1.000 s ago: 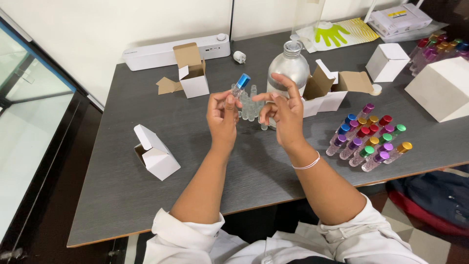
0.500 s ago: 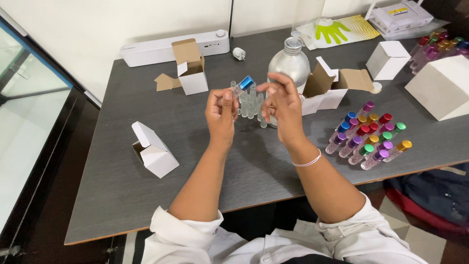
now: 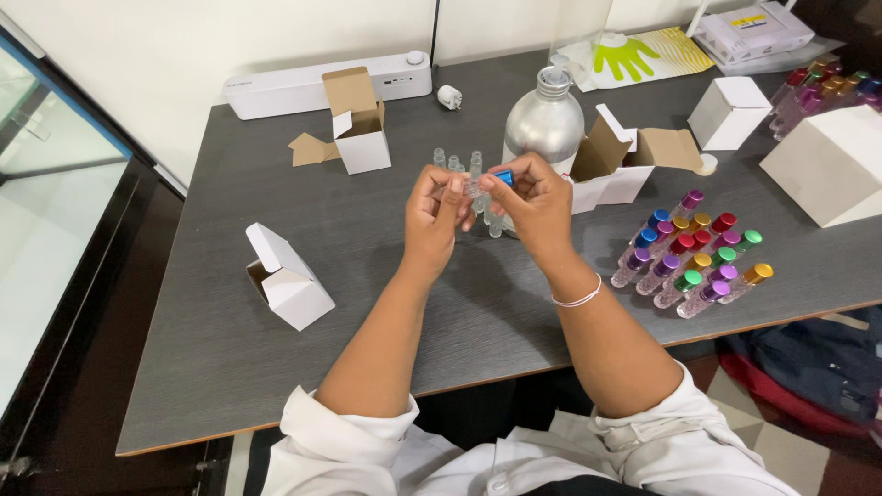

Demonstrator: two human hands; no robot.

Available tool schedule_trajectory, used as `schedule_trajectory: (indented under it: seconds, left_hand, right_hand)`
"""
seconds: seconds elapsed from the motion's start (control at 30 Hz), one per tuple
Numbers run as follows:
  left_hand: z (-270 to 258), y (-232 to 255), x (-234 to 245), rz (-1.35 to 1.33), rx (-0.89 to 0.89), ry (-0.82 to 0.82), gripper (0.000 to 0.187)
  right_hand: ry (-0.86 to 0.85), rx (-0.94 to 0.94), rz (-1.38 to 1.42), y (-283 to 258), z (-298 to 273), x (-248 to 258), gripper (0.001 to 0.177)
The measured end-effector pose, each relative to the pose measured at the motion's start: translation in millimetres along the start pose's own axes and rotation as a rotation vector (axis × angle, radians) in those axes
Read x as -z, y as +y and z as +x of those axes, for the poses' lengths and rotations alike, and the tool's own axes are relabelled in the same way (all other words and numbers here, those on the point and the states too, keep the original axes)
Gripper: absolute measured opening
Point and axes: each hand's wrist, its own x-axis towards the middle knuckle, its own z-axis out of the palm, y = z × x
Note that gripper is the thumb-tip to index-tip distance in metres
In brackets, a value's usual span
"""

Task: The person fills small vials with liquid from a larger metal bottle using a syringe, then places caps on the vials.

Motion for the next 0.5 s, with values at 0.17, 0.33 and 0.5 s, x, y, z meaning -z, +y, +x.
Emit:
schedule_trajectory:
  seconds: [0.17,0.33,0.5]
  left_hand:
    - [-5,-2,-2,0.174,-0.154,-0.018,0.013]
    - [-11,7,-3,0.574,-0.29,-0.028,0.012]
    - [-10,9,-4,0.732,-0.566,-0.055,0.007]
  right_hand:
    - [0.053,-0.043,-0.035,22,2,7,0.028]
    - [0.104,-0.099,-0.004,26,3,6,0.035]
    - [0.113,-0.298,0.046,26,2,3,0.04]
